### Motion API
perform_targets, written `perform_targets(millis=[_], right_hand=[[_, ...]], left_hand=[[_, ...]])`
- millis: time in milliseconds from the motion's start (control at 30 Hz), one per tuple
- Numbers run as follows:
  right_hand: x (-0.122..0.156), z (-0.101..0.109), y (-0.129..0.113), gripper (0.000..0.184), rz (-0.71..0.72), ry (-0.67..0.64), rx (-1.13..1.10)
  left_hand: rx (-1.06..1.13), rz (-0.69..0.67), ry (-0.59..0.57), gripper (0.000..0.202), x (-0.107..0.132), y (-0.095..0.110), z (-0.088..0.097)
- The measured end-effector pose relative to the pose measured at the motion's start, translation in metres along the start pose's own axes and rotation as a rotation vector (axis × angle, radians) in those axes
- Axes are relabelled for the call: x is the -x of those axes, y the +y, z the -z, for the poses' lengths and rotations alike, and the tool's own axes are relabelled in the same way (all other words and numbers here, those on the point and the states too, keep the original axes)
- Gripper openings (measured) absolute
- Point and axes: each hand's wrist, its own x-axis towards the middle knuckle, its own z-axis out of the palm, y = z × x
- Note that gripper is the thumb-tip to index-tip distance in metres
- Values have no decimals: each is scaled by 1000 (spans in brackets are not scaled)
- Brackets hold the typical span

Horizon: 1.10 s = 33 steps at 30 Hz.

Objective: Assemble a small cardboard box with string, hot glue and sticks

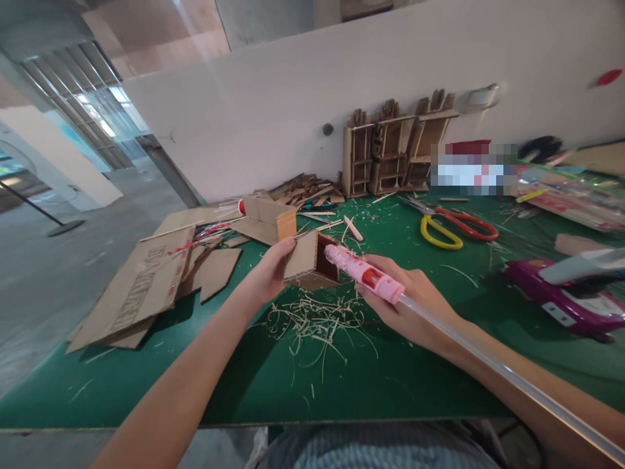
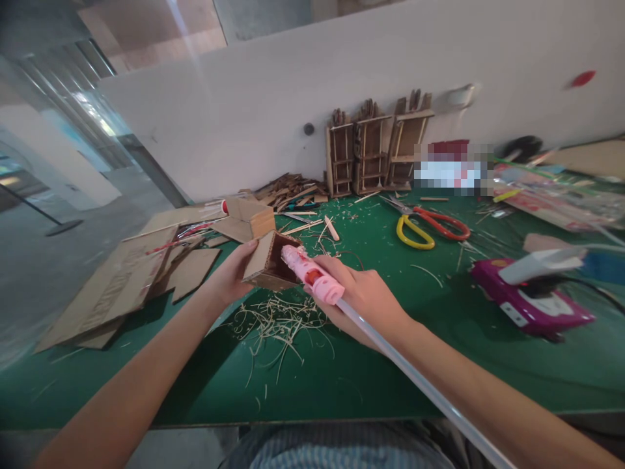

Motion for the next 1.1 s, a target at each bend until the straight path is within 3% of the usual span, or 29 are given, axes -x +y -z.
perform_targets(millis=[167,500,833,1100], right_hand=[[-4,3,-4,26,-52,-43,15],[-1,4,-3,29,4,15,98],[1,5,-2,28,6,74,139],[2,7,1,26,26,105,123]], left_hand=[[-10,-27,11,41,-1,-2,0],[-74,-53,8,43,2,0,-6],[-21,-31,45,35,-1,-1,1],[-43,-43,43,42,-1,-3,1]])
